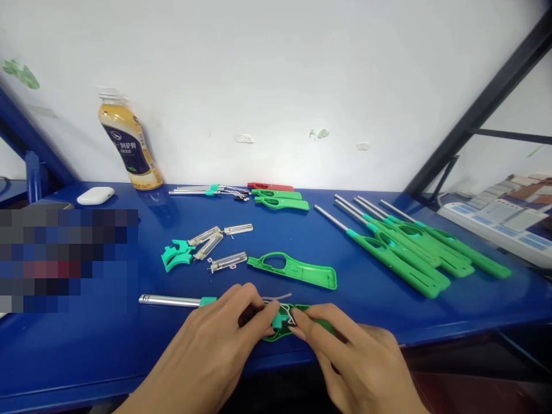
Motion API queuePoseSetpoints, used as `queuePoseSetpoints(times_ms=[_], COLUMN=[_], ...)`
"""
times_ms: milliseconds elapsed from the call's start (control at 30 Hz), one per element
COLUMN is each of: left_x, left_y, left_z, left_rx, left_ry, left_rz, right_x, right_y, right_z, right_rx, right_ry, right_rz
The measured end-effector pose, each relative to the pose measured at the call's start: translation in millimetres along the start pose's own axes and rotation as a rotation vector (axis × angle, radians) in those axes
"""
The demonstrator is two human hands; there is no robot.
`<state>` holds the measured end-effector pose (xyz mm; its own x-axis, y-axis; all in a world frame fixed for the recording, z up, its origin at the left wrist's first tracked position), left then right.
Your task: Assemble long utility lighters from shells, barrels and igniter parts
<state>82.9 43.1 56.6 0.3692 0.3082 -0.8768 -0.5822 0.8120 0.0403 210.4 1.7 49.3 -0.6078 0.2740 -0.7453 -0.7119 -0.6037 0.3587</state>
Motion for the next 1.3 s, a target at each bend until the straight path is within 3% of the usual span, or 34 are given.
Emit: queuePoseSetpoints(times_ms=[200,367,600,1033,1300], left_x=[1.3,-6.3,-5.8,-4.0,-3.8], left_y=[-1,0,3,1,0], left_z=[4,3,2,3,3], left_rx=[-0.023,-0.043,-0.094,-0.083,-0.092], left_ry=[0.041,-0.035,-0.051,-0.043,-0.026], left_rz=[0.035,0.017,-0.034,-0.024,0.001], right_x=[-1,-8,-12,-3,0], right_y=[2,4,2,-2,-5], right_z=[2,5,11,15,14], right_rx=[0.001,-0.002,-0.008,0.029,0.044], right_ry=[-0.004,-0.112,-0.195,-0.005,0.028], right_rz=[-0.005,0.022,0.054,0.085,0.117])
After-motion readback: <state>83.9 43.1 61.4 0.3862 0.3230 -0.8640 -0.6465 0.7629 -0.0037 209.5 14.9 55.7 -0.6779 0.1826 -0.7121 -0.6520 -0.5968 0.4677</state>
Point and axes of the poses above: each hand's wrist, its own z-axis towards the middle knuckle, its own x-axis out of the palm, y = z × x, the point moved 10 cm from there along z, towards the middle knuckle, and after that the axes turned 14 degrees about z, right-handed, at the moved point
